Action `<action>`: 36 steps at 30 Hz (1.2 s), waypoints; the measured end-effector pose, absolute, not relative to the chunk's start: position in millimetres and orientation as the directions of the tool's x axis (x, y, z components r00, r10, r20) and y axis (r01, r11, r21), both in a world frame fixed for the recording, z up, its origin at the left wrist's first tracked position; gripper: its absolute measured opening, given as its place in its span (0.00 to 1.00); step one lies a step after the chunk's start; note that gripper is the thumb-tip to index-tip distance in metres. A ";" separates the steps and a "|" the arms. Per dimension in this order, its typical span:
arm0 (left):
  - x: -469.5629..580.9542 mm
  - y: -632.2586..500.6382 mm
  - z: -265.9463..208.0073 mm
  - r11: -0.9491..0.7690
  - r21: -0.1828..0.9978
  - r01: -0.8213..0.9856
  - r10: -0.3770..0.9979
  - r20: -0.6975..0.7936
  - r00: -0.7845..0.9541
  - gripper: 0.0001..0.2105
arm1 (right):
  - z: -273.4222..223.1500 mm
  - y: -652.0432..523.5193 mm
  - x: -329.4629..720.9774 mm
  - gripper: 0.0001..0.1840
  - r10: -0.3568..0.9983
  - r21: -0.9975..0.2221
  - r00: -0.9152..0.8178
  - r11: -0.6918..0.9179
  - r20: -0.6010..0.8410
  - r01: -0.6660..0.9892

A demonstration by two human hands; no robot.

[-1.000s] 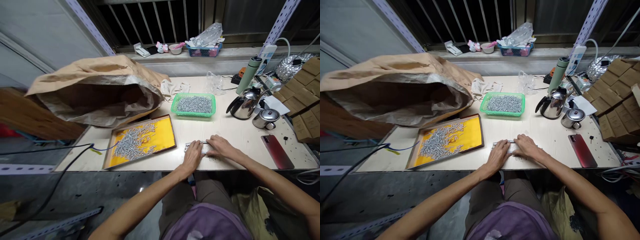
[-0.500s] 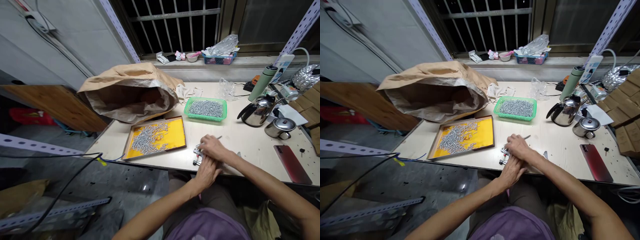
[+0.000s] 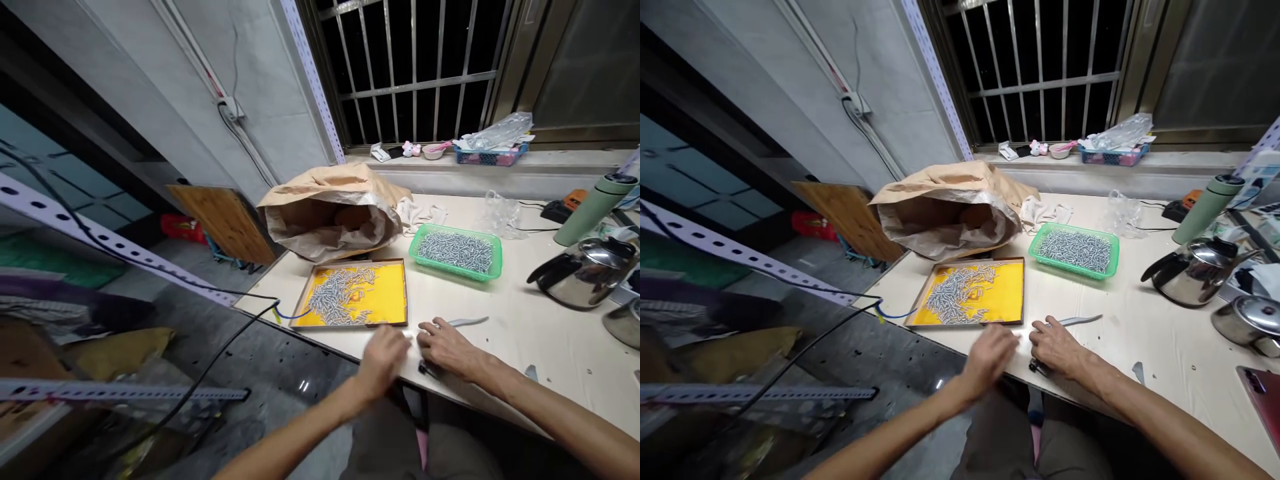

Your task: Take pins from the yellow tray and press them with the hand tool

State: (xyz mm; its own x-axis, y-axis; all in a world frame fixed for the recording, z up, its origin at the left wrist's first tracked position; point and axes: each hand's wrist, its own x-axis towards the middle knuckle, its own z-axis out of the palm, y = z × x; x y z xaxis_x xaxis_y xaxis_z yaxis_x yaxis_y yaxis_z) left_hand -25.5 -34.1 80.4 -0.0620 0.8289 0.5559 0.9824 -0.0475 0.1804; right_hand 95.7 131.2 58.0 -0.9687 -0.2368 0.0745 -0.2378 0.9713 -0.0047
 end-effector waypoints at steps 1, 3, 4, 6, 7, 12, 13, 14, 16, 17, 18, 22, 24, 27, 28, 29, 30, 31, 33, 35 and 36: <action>-48.0 -31.1 83.5 0.113 0.168 0.979 0.829 0.527 -0.186 0.10 | 53.3 131.4 95.5 0.07 -0.226 -0.022 -0.969 0.973 0.102 -0.229; -89.4 -21.5 86.1 0.353 0.126 0.927 0.820 0.435 -0.371 0.10 | 47.7 131.8 94.2 0.12 -0.198 -0.041 -0.969 0.978 0.148 -0.206; -106.5 -15.8 85.9 0.421 0.100 0.901 0.825 0.372 -0.427 0.10 | 47.3 132.8 93.3 0.15 -0.182 -0.042 -0.969 0.981 0.165 -0.191; -131.2 -4.5 83.8 0.484 0.053 0.874 0.845 0.231 -0.482 0.10 | 52.2 138.3 91.4 0.18 -0.139 -0.039 -0.970 0.988 0.198 -0.149; -139.0 0.4 82.2 0.491 0.037 0.870 0.855 0.170 -0.490 0.10 | 57.8 143.5 90.3 0.18 -0.109 -0.038 -0.970 0.992 0.217 -0.120; -154.2 14.5 76.7 0.459 0.024 0.888 0.886 0.058 -0.459 0.14 | 113.9 195.3 75.0 0.10 0.200 -0.134 -0.892 0.978 0.406 0.159; -155.7 15.9 77.5 0.450 0.024 0.892 0.891 0.055 -0.451 0.14 | 127.8 208.4 70.2 0.10 0.319 -0.202 -0.833 0.946 0.453 0.253; -156.7 17.2 79.3 0.443 0.028 0.896 0.894 0.054 -0.444 0.13 | 140.7 220.5 65.7 0.09 0.399 -0.253 -0.792 0.915 0.462 0.313; -155.8 18.8 85.5 0.438 0.062 0.897 0.895 0.068 -0.442 0.12 | 160.2 237.6 60.1 0.09 0.513 -0.295 -0.740 0.857 0.434 0.422; -152.9 18.9 89.6 0.438 0.101 0.894 0.891 0.081 -0.446 0.11 | 165.6 240.7 60.2 0.13 0.538 -0.292 -0.730 0.843 0.422 0.452; -147.8 18.5 93.8 0.441 0.159 0.883 0.885 0.089 -0.458 0.10 | 167.6 239.4 62.8 0.16 0.541 -0.283 -0.732 0.841 0.414 0.461; -106.7 13.0 106.1 0.488 0.543 0.684 0.837 -0.067 -0.544 0.05 | 147.9 197.4 99.6 0.14 0.412 -0.314 -0.839 0.898 0.355 0.308; -80.3 9.6 106.5 0.495 0.699 0.516 0.830 -0.206 -0.518 0.03 | 129.2 167.6 127.3 0.09 0.372 -0.355 -0.885 0.896 0.279 0.265; -48.2 7.4 99.6 0.516 0.802 0.301 0.822 -0.365 -0.437 0.02 | 102.0 133.0 165.6 0.05 0.385 -0.370 -0.907 0.878 0.170 0.303; -41.0 7.8 96.3 0.534 0.811 0.240 0.811 -0.411 -0.417 0.02 | 94.7 125.5 175.6 0.05 0.399 -0.369 -0.905 0.871 0.149 0.324; -35.5 8.8 93.2 0.553 0.812 0.188 0.798 -0.450 -0.401 0.02 | 88.5 119.9 183.7 0.05 0.416 -0.366 -0.899 0.865 0.137 0.344; -31.5 10.1 90.5 0.569 0.809 0.147 0.786 -0.484 -0.385 0.03 | 83.6 115.7 190.1 0.05 0.432 -0.361 -0.892 0.859 0.133 0.363; -28.5 11.5 88.4 0.586 0.802 0.115 0.775 -0.513 -0.370 0.03 | 79.8 112.6 194.7 0.05 0.446 -0.355 -0.885 0.855 0.134 0.377; -24.5 14.1 85.8 0.625 0.778 0.069 0.749 -0.572 -0.335 0.03 | 74.7 108.4 199.8 0.06 0.470 -0.344 -0.871 0.849 0.142 0.401; -21.4 15.3 84.3 0.679 0.734 0.029 0.709 -0.644 -0.288 0.04 | 71.4 105.7 200.8 0.06 0.494 -0.331 -0.857 0.841 0.148 0.428; -20.1 15.3 83.5 0.704 0.710 0.009 0.689 -0.679 -0.253 0.06 | 70.0 104.7 200.5 0.05 0.503 -0.324 -0.852 0.838 0.147 0.439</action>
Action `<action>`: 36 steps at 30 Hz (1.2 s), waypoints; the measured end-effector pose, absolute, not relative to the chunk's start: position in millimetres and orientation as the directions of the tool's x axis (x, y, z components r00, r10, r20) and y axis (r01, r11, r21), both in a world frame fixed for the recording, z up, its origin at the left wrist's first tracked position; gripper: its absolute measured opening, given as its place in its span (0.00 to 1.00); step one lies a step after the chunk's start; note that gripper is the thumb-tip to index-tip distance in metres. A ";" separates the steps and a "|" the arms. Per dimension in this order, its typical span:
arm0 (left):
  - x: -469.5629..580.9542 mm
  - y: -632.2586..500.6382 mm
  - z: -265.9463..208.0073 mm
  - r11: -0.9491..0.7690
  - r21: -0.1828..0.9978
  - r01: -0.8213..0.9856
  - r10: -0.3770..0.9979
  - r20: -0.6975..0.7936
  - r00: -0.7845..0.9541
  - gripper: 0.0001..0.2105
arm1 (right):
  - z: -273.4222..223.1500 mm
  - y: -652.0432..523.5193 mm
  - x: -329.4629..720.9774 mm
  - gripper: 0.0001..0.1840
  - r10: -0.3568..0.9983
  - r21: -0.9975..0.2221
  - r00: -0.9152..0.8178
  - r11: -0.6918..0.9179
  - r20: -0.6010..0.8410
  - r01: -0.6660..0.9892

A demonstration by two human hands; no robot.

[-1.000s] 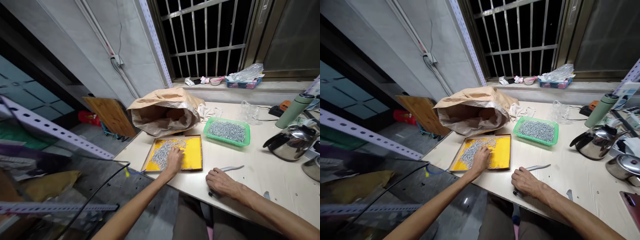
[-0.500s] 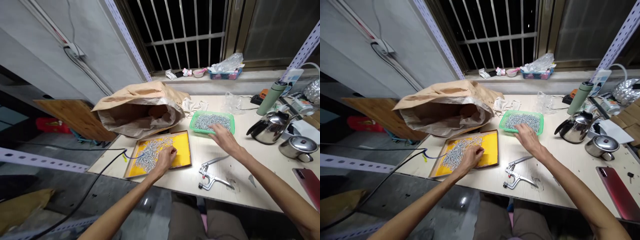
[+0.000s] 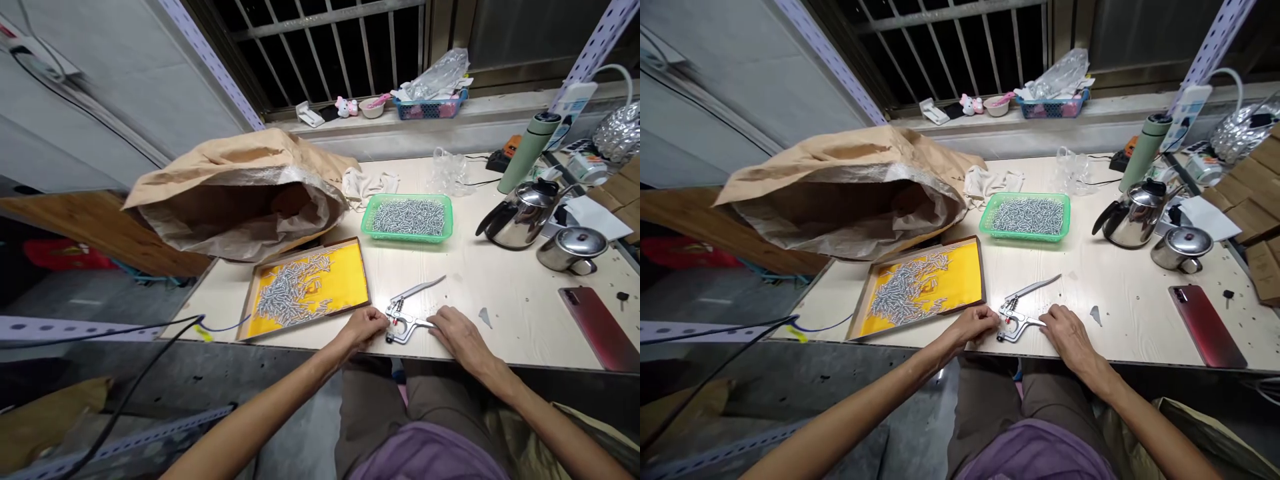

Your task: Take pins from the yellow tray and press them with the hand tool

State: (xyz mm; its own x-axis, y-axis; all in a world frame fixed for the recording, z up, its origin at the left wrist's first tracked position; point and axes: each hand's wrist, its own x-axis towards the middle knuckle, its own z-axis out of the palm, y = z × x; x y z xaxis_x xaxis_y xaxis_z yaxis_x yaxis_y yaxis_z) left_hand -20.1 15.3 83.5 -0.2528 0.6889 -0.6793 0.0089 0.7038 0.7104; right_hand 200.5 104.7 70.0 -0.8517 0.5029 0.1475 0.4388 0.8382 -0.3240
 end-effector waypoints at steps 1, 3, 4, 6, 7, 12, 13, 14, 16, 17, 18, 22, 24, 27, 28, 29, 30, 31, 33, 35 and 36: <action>-18.9 15.0 82.5 0.723 0.691 -0.008 0.673 -0.708 -0.215 0.08 | 68.6 103.9 199.9 0.05 0.511 -0.317 -0.847 0.835 0.147 0.449; -17.3 13.8 79.9 0.745 0.666 -0.031 0.655 -0.740 -0.154 0.11 | 65.8 102.8 198.8 0.05 0.520 -0.302 -0.841 0.833 0.147 0.463; -16.9 13.3 78.5 0.750 0.661 -0.036 0.651 -0.747 -0.137 0.13 | 64.6 102.4 198.5 0.05 0.524 -0.295 -0.839 0.833 0.148 0.468; -16.4 12.8 76.4 0.759 0.650 -0.038 0.641 -0.756 -0.131 0.15 | 62.6 101.6 198.4 0.05 0.532 -0.286 -0.833 0.830 0.150 0.478; -16.2 13.0 75.9 0.765 0.643 -0.038 0.633 -0.762 -0.137 0.16 | 61.9 101.2 198.5 0.05 0.539 -0.285 -0.829 0.827 0.149 0.485; -13.5 18.3 79.3 0.805 0.593 -0.013 0.583 -0.796 -0.163 0.15 | 61.4 98.2 199.5 0.05 0.565 -0.305 -0.814 0.806 0.139 0.507; -12.8 19.6 80.6 0.816 0.577 -0.001 0.569 -0.805 -0.168 0.14 | 61.7 97.6 199.6 0.05 0.568 -0.307 -0.811 0.804 0.141 0.509; -12.2 20.8 81.7 0.826 0.564 0.013 0.557 -0.813 -0.170 0.13 | 62.0 96.9 199.5 0.05 0.571 -0.308 -0.808 0.802 0.144 0.512; -11.7 22.9 83.7 0.838 0.544 0.046 0.543 -0.821 -0.174 0.12 | 62.4 95.9 199.4 0.06 0.574 -0.309 -0.804 0.801 0.155 0.512; -11.8 23.7 84.5 0.841 0.537 0.064 0.539 -0.824 -0.173 0.12 | 62.5 95.5 199.3 0.06 0.574 -0.309 -0.803 0.802 0.160 0.512; -12.1 24.3 85.2 0.842 0.533 0.081 0.538 -0.825 -0.171 0.12 | 62.5 95.2 199.2 0.06 0.575 -0.306 -0.802 0.802 0.164 0.512; -14.5 26.8 87.3 0.848 0.513 0.135 0.529 -0.834 -0.155 0.12 | 61.3 94.5 198.9 0.05 0.582 -0.281 -0.797 0.801 0.159 0.528; -15.4 27.9 88.2 0.850 0.504 0.156 0.524 -0.840 -0.139 0.11 | 60.7 94.3 198.8 0.05 0.583 -0.274 -0.799 0.800 0.149 0.533; -14.8 28.8 89.8 0.849 0.500 0.169 0.522 -0.843 -0.131 0.10 | 60.8 94.7 198.6 0.05 0.584 -0.269 -0.802 0.798 0.128 0.539; -13.9 28.7 90.3 0.849 0.500 0.172 0.523 -0.841 -0.138 0.10 | 61.2 95.0 198.5 0.05 0.585 -0.268 -0.803 0.797 0.117 0.541; -12.7 28.3 90.7 0.849 0.500 0.173 0.524 -0.839 -0.148 0.10 | 61.9 95.4 198.3 0.05 0.586 -0.268 -0.803 0.794 0.103 0.545; -11.3 27.8 91.1 0.848 0.501 0.171 0.525 -0.836 -0.158 0.10 | 62.7 95.8 198.0 0.05 0.588 -0.268 -0.804 0.792 0.089 0.549; -9.8 27.0 91.4 0.849 0.503 0.165 0.526 -0.833 -0.168 0.10 | 63.7 96.1 197.7 0.05 0.589 -0.269 -0.805 0.789 0.074 0.552; -7.0 25.0 91.6 0.850 0.509 0.134 0.526 -0.830 -0.185 0.11 | 66.1 96.3 197.0 0.05 0.592 -0.271 -0.805 0.783 0.045 0.560; -5.1 23.0 91.6 0.850 0.520 0.089 0.526 -0.828 -0.195 0.11 | 68.6 96.0 196.6 0.05 0.599 -0.272 -0.801 0.773 0.016 0.573; -4.5 22.0 91.6 0.851 0.521 0.071 0.524 -0.829 -0.196 0.11 | 69.6 95.7 196.6 0.05 0.602 -0.274 -0.799 0.769 0.003 0.578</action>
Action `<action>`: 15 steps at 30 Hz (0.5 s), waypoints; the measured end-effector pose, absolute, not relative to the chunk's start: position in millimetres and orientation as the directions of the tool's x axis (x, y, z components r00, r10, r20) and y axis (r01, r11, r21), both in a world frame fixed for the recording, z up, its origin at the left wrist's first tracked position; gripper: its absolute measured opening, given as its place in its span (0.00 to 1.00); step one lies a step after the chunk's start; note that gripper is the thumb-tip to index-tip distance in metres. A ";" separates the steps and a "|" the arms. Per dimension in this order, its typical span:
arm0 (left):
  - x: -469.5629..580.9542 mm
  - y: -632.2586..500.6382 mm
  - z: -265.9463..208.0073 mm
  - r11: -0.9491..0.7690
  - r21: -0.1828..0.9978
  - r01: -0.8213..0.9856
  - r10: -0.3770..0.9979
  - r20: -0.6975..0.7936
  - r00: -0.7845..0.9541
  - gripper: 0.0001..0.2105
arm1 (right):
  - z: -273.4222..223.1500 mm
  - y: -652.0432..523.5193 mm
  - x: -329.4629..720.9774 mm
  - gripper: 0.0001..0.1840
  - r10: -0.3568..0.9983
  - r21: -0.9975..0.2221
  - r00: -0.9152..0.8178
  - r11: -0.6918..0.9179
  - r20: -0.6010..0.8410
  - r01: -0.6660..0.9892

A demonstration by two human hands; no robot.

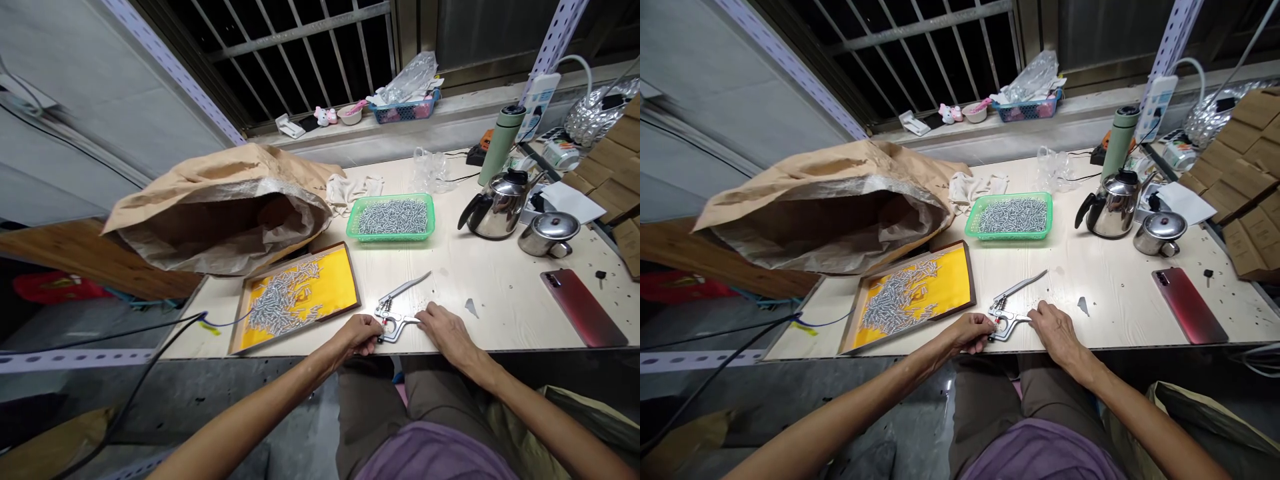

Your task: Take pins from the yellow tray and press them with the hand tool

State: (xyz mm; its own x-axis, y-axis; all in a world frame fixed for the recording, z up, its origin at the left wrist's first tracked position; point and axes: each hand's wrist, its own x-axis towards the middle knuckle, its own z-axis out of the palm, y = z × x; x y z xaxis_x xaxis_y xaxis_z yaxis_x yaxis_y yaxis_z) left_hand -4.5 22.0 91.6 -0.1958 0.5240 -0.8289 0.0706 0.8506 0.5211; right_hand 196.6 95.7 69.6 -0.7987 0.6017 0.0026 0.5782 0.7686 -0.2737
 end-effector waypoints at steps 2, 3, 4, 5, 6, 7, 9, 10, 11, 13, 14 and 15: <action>-4.0 20.7 91.7 0.850 0.525 0.046 0.524 -0.830 -0.194 0.11 | 71.4 95.9 197.2 0.05 0.596 -0.284 -0.803 0.767 -0.013 0.575; -3.9 20.3 91.9 0.849 0.528 0.041 0.525 -0.829 -0.195 0.11 | 72.2 96.8 197.8 0.05 0.587 -0.294 -0.809 0.772 -0.012 0.564; -3.7 20.2 92.1 0.848 0.529 0.039 0.525 -0.828 -0.197 0.11 | 73.0 98.3 198.5 0.06 0.579 -0.303 -0.815 0.776 -0.005 0.553; -3.5 20.2 92.4 0.848 0.528 0.041 0.525 -0.827 -0.200 0.11 | 73.9 100.9 199.0 0.10 0.574 -0.310 -0.819 0.779 0.005 0.545; -3.2 20.3 92.7 0.849 0.527 0.044 0.524 -0.827 -0.203 0.10 | 75.0 104.4 199.2 0.17 0.573 -0.315 -0.819 0.780 0.012 0.541; -2.8 20.5 93.0 0.851 0.523 0.050 0.521 -0.828 -0.206 0.09 | 76.5 109.1 198.9 0.25 0.575 -0.319 -0.818 0.778 0.011 0.542; -1.7 20.9 93.5 0.856 0.513 0.060 0.513 -0.831 -0.216 0.08 | 81.0 121.1 196.5 0.39 0.573 -0.320 -0.819 0.770 -0.031 0.552; -1.1 21.0 93.6 0.858 0.511 0.063 0.511 -0.831 -0.222 0.08 | 83.8 127.9 194.4 0.44 0.563 -0.317 -0.823 0.768 -0.077 0.556; -0.6 21.0 93.7 0.858 0.510 0.065 0.510 -0.829 -0.229 0.08 | 87.0 134.7 191.8 0.48 0.544 -0.314 -0.829 0.770 -0.134 0.556; 0.5 20.9 94.0 0.857 0.510 0.068 0.510 -0.826 -0.239 0.07 | 93.6 146.8 185.8 0.53 0.488 -0.306 -0.841 0.784 -0.234 0.540; 0.9 20.8 94.3 0.856 0.512 0.069 0.512 -0.824 -0.243 0.07 | 96.7 151.5 182.8 0.55 0.460 -0.302 -0.847 0.795 -0.267 0.527; 1.2 20.7 94.7 0.855 0.514 0.068 0.514 -0.822 -0.246 0.07 | 99.3 155.0 180.1 0.56 0.437 -0.296 -0.853 0.806 -0.287 0.513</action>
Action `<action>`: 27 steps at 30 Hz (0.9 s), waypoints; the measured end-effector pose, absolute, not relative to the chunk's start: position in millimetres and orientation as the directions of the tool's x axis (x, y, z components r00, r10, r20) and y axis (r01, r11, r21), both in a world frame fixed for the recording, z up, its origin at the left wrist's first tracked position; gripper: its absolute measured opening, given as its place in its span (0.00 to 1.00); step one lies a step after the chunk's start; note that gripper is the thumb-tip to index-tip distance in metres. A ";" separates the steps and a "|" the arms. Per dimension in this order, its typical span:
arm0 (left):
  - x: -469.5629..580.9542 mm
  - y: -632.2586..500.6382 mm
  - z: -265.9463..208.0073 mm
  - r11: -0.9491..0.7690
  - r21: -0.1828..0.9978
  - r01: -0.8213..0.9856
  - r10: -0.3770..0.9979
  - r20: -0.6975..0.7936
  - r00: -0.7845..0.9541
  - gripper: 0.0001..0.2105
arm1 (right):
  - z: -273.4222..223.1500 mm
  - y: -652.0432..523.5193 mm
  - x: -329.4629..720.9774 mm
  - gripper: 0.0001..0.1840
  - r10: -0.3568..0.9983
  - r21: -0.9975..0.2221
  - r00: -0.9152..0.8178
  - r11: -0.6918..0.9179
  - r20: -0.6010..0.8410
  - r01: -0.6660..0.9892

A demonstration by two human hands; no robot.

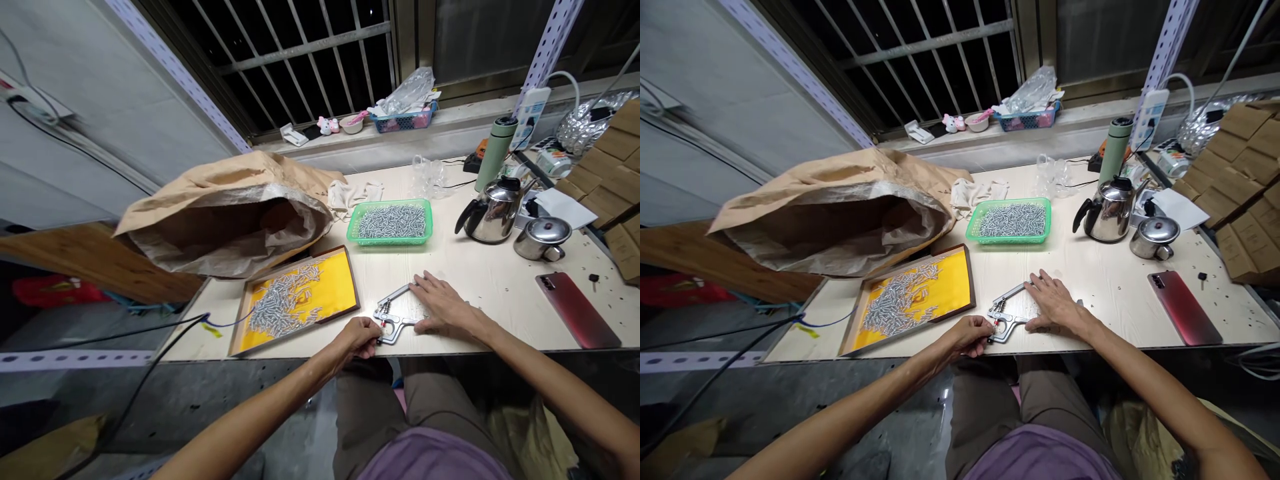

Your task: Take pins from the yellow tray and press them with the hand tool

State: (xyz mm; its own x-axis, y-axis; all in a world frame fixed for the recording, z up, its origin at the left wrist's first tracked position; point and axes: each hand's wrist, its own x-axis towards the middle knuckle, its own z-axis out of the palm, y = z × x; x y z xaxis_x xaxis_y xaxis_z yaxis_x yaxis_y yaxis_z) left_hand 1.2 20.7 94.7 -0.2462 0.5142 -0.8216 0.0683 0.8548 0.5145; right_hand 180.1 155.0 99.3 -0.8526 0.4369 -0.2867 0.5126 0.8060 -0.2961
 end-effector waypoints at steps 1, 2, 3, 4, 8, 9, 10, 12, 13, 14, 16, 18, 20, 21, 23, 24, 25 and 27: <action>1.5 20.6 95.2 0.854 0.516 0.068 0.515 -0.820 -0.251 0.07 | 101.6 157.4 177.7 0.57 0.421 -0.287 -0.857 0.817 -0.297 0.501; 1.7 20.4 95.7 0.854 0.515 0.068 0.514 -0.820 -0.253 0.07 | 103.5 158.8 175.8 0.58 0.411 -0.274 -0.859 0.826 -0.304 0.493; 1.8 20.2 96.1 0.856 0.513 0.071 0.513 -0.820 -0.254 0.07 | 105.0 159.1 174.4 0.58 0.408 -0.259 -0.858 0.832 -0.311 0.490; 1.9 20.0 96.4 0.857 0.510 0.075 0.511 -0.821 -0.255 0.08 | 106.3 158.8 173.5 0.58 0.407 -0.246 -0.857 0.837 -0.316 0.488; 2.3 19.6 95.8 0.858 0.510 0.069 0.509 -0.822 -0.256 0.08 | 109.4 152.8 174.6 0.51 0.422 -0.216 -0.865 0.849 -0.271 0.482; 2.6 19.7 95.5 0.857 0.513 0.060 0.509 -0.821 -0.257 0.08 | 109.8 150.8 175.5 0.49 0.430 -0.209 -0.868 0.851 -0.249 0.482; 2.9 20.0 95.2 0.856 0.514 0.052 0.509 -0.821 -0.258 0.08 | 110.1 148.8 176.5 0.47 0.439 -0.201 -0.869 0.852 -0.230 0.483; 3.4 20.5 95.4 0.855 0.517 0.044 0.509 -0.819 -0.264 0.08 | 110.4 144.8 178.1 0.44 0.454 -0.193 -0.867 0.850 -0.205 0.490; 3.5 20.4 95.8 0.853 0.520 0.044 0.511 -0.816 -0.268 0.08 | 110.5 143.0 178.6 0.43 0.460 -0.192 -0.865 0.848 -0.200 0.495; 3.6 19.9 96.5 0.853 0.519 0.049 0.511 -0.816 -0.271 0.08 | 110.5 141.4 178.9 0.42 0.465 -0.192 -0.863 0.845 -0.198 0.499; 4.0 17.1 98.1 0.858 0.503 0.106 0.511 -0.812 -0.283 0.07 | 110.4 138.6 179.0 0.39 0.471 -0.193 -0.860 0.841 -0.197 0.506; 5.7 12.3 99.5 0.819 0.501 0.281 0.574 -0.734 -0.363 0.06 | 109.9 136.1 178.9 0.36 0.469 -0.197 -0.862 0.842 -0.193 0.502; 9.7 8.0 100.0 0.673 0.491 0.553 0.737 -0.508 -0.446 0.07 | 109.0 133.7 179.4 0.33 0.458 -0.206 -0.869 0.847 -0.187 0.490; 12.7 7.4 99.4 0.562 0.462 0.686 0.825 -0.363 -0.432 0.08 | 108.3 132.6 179.9 0.32 0.451 -0.212 -0.873 0.849 -0.182 0.483; 20.0 11.3 96.5 0.314 0.376 0.872 0.949 -0.145 -0.279 0.10 | 106.3 130.7 181.5 0.31 0.449 -0.223 -0.879 0.851 -0.162 0.476; 23.8 15.9 94.2 0.193 0.339 0.921 0.981 -0.091 -0.172 0.12 | 105.1 129.9 182.6 0.32 0.451 -0.228 -0.880 0.851 -0.148 0.474; 27.1 22.0 91.5 0.084 0.310 0.947 0.996 -0.060 -0.068 0.15 | 103.9 129.3 183.8 0.33 0.454 -0.234 -0.881 0.849 -0.136 0.474; 31.4 36.7 86.0 -0.086 0.277 0.957 0.994 -0.041 0.101 0.21 | 102.1 128.3 186.3 0.37 0.467 -0.245 -0.876 0.841 -0.121 0.482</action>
